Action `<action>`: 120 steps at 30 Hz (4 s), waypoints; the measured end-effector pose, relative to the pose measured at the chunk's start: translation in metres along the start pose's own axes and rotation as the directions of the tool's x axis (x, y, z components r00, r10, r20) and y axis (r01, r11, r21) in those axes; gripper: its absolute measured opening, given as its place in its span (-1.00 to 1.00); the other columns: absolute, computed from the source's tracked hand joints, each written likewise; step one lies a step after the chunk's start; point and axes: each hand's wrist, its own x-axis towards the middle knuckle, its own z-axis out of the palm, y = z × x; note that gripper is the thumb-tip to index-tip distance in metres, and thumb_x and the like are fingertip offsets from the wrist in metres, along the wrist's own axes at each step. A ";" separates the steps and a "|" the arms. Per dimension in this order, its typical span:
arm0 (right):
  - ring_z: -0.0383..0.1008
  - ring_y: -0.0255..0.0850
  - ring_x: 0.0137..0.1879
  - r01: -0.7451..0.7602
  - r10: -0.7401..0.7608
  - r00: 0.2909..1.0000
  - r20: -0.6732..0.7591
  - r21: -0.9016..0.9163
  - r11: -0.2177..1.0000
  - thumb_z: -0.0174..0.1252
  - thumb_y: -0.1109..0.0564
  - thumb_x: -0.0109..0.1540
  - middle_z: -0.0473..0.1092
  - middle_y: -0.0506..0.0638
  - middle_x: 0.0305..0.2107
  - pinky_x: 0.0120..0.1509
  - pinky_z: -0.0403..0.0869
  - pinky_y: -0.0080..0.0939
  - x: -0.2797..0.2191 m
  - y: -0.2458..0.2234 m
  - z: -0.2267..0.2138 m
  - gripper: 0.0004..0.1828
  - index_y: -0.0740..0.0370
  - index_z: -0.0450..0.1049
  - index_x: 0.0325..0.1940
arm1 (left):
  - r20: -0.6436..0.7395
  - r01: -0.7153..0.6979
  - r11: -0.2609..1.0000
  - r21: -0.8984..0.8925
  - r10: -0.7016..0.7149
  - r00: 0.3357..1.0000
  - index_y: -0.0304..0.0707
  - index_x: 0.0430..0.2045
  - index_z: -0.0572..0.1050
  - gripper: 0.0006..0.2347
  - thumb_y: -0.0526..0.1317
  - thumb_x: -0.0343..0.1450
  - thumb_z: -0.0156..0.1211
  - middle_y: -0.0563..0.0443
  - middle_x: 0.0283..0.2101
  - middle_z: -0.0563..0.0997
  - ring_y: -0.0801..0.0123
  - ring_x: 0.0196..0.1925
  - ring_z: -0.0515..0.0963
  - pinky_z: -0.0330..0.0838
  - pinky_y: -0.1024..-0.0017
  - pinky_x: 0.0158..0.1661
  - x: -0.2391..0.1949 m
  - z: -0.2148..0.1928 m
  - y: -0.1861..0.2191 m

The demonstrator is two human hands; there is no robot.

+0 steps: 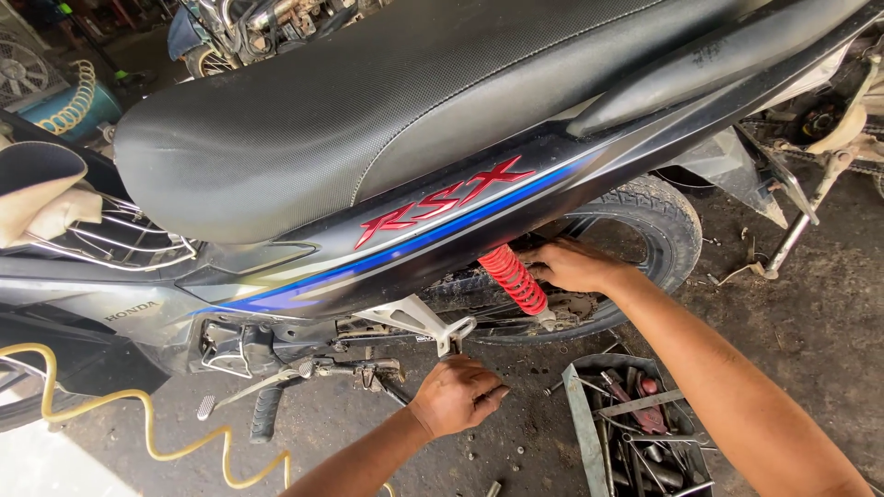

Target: The person uses a wrench to tighten bolts on the rear wheel and chain guard of a motorcycle. They repeatedly reach into a toolbox to select tools and work on the rear suspension area.

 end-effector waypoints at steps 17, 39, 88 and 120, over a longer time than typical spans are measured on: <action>0.46 0.05 0.24 0.046 -0.039 0.998 -0.057 0.135 0.990 0.18 0.02 0.26 0.40 0.07 0.20 0.40 0.36 0.04 -0.014 0.024 -0.007 -0.41 -0.07 0.33 0.40 | 0.045 0.015 0.999 -0.033 -0.013 0.999 -0.33 -0.46 0.61 -0.91 -0.27 0.38 0.33 -0.07 -0.44 0.64 0.14 -0.40 0.61 0.52 0.21 -0.28 0.005 -0.003 0.003; 0.60 0.04 0.14 -0.231 0.235 0.969 0.075 -0.066 0.971 0.25 -0.32 0.14 0.52 0.17 0.07 0.40 0.43 0.04 -0.036 0.039 -0.011 -0.07 -0.01 0.17 0.52 | 0.031 0.030 0.999 -0.045 -0.029 0.999 -0.34 -0.51 0.61 -0.90 -0.28 0.38 0.36 -0.07 -0.46 0.64 0.14 -0.43 0.62 0.53 0.23 -0.28 0.002 0.002 -0.003; 0.57 0.22 0.04 -0.127 0.110 0.989 -0.095 -0.206 0.970 0.10 -0.36 0.23 0.43 0.30 0.09 0.10 0.58 0.14 -0.048 0.105 0.075 -0.14 0.19 0.13 0.43 | 0.004 0.630 0.408 0.661 -0.841 0.541 -0.21 0.05 0.44 -0.77 -0.21 0.54 0.00 -0.20 0.06 0.60 -0.01 0.05 0.61 0.52 0.13 0.06 -0.098 -0.082 -0.142; 0.51 0.01 0.09 -0.144 0.032 0.955 -0.295 -0.369 0.918 0.06 -0.19 0.36 0.37 0.13 0.06 0.07 0.56 -0.06 -0.085 0.070 0.159 -0.49 0.14 0.30 0.26 | -0.039 0.267 0.534 0.802 -0.400 0.916 -0.32 -0.07 0.48 -0.65 -0.06 0.38 0.14 -0.26 -0.19 0.66 -0.09 -0.11 0.66 0.59 0.04 -0.14 -0.117 -0.086 -0.162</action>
